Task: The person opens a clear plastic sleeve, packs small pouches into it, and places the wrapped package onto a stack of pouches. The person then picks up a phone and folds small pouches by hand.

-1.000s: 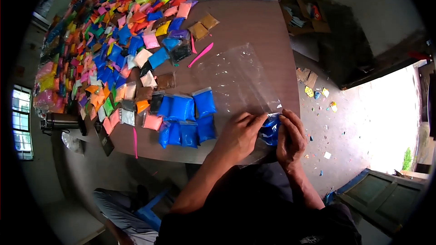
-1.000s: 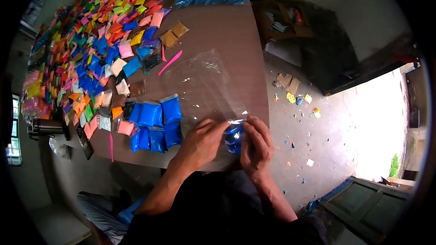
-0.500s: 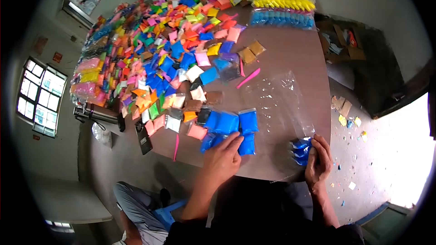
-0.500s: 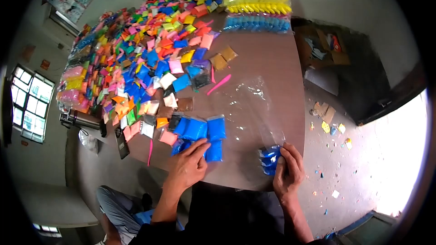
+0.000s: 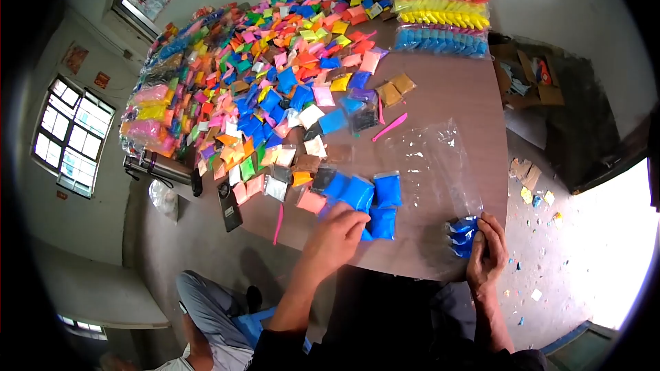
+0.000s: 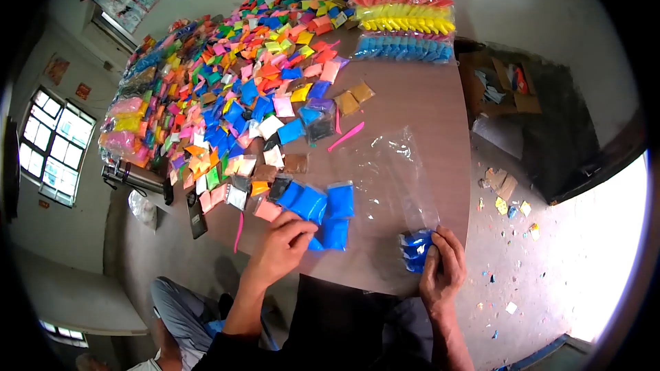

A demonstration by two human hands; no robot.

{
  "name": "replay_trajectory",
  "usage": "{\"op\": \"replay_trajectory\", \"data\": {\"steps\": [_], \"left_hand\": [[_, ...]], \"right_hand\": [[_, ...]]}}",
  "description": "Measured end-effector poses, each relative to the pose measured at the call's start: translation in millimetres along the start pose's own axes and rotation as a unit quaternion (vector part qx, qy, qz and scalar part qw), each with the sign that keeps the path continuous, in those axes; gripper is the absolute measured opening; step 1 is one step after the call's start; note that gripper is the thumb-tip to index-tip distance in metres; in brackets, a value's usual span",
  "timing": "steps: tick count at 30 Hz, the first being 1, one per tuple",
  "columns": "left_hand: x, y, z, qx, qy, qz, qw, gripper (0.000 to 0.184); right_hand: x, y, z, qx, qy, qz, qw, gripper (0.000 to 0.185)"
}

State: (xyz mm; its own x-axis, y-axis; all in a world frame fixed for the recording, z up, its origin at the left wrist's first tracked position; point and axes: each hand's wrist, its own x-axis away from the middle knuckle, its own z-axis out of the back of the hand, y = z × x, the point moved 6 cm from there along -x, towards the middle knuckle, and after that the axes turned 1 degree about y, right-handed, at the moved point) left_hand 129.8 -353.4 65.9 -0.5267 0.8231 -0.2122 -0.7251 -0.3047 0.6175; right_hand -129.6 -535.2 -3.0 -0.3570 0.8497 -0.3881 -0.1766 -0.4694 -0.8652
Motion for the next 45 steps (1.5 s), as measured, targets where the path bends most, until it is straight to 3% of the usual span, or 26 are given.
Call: {"op": "replay_trajectory", "data": {"steps": [3,4,6,12,15,20,22,26,28,30,34,37,42,45], "left_hand": [[-10,26,15,0.088,0.032,0.011,0.996,0.013],[-12,31,14,0.116,0.061,-0.03,0.991,0.014],[-15,32,-4,0.197,0.071,0.003,0.978,0.011],[-37,49,-91,0.247,0.084,-0.017,0.965,0.01],[-44,55,-112,0.247,0.142,-0.054,0.957,0.01],[-34,57,-132,0.345,0.127,0.025,0.93,0.009],[-32,52,-144,0.414,0.042,0.073,0.906,0.01],[-25,42,-138,0.403,-0.016,0.119,0.907,0.013],[-33,50,-127,0.266,0.004,-0.007,0.964,0.021],[-36,58,-127,0.162,0.025,-0.046,0.985,0.026],[-33,61,-138,0.182,-0.024,-0.073,0.98,0.023],[-34,66,-138,0.148,-0.025,-0.124,0.981,0.026],[-31,59,-147,0.165,-0.04,-0.104,0.98,0.029],[-30,62,-145,0.149,-0.013,-0.145,0.978,0.028]], "right_hand": [[0,4,-2,-0.002,0.004,0.0,1.0,0.026],[2,4,1,0.0,0.005,0.007,1.0,0.027],[2,3,2,-0.019,0.009,-0.005,1.0,0.028],[-4,1,3,0.002,0.001,0.023,1.0,0.03],[-6,-2,4,0.014,-0.006,0.025,1.0,0.031],[-6,-3,4,0.017,-0.008,0.026,0.999,0.033],[-7,-2,5,0.016,-0.009,0.03,0.999,0.033],[-6,-2,5,0.02,-0.013,0.028,0.999,0.033],[-6,-2,4,0.018,-0.014,0.03,0.999,0.033],[-7,-3,4,0.024,-0.008,0.045,0.999,0.034],[-2,1,2,0.025,0.002,0.052,0.998,0.032],[-1,0,1,0.013,0.019,0.06,0.998,0.03],[-1,2,0,0.004,0.004,0.047,0.999,0.032],[1,2,-1,-0.013,-0.01,0.049,0.999,0.035]]}}
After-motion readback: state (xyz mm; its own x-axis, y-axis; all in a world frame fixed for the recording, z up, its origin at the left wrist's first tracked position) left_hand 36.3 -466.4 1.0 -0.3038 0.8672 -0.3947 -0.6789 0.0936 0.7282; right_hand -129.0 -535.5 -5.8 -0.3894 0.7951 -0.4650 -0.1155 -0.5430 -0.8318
